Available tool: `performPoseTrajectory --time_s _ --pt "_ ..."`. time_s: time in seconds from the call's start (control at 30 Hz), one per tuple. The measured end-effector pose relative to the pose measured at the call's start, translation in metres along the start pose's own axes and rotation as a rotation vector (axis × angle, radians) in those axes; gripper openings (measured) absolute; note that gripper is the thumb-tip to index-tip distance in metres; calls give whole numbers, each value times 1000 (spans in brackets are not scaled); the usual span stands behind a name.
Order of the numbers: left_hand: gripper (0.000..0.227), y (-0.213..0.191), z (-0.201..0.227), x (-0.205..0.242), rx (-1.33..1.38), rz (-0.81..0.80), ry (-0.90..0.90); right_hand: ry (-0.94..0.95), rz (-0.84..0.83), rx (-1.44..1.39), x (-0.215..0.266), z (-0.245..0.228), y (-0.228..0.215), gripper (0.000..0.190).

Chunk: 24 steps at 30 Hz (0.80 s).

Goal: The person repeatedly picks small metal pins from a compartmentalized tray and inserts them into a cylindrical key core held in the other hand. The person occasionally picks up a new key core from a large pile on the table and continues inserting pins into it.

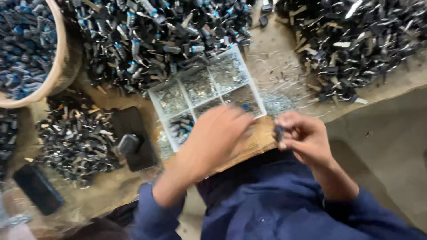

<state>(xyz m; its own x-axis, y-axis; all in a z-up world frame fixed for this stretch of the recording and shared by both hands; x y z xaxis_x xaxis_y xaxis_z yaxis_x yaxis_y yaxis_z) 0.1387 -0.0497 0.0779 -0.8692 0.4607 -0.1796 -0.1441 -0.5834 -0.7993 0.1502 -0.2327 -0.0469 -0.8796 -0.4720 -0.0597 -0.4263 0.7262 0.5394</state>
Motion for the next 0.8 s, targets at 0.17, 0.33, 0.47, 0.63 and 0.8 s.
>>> performPoseTrajectory --time_s 0.17,0.33,0.47,0.63,0.8 --pt "7 34 -69 -173 -634 368 -36 55 99 51 56 7 -28 41" --pt "7 98 -138 -226 -850 320 -202 56 184 40 107 4 -52 42" --pt "18 88 -133 -204 -767 464 -210 63 222 -47 116 17 -63 42" --pt "10 44 -91 -166 -372 286 -157 84 105 3 94 20 -47 42" --pt "64 -17 16 12 -54 191 -73 125 37 32 66 35 -35 43"
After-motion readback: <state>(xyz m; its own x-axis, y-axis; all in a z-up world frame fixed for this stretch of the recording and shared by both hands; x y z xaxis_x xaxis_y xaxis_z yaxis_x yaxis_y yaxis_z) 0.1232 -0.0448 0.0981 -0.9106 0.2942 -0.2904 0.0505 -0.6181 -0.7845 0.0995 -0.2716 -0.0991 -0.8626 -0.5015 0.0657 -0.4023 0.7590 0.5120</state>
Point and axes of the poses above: each hand's wrist, its own x-axis away from the middle knuckle, its own y-axis out of the palm, z = x × y, the point moved 9 cm from there along -x, towards the middle knuckle
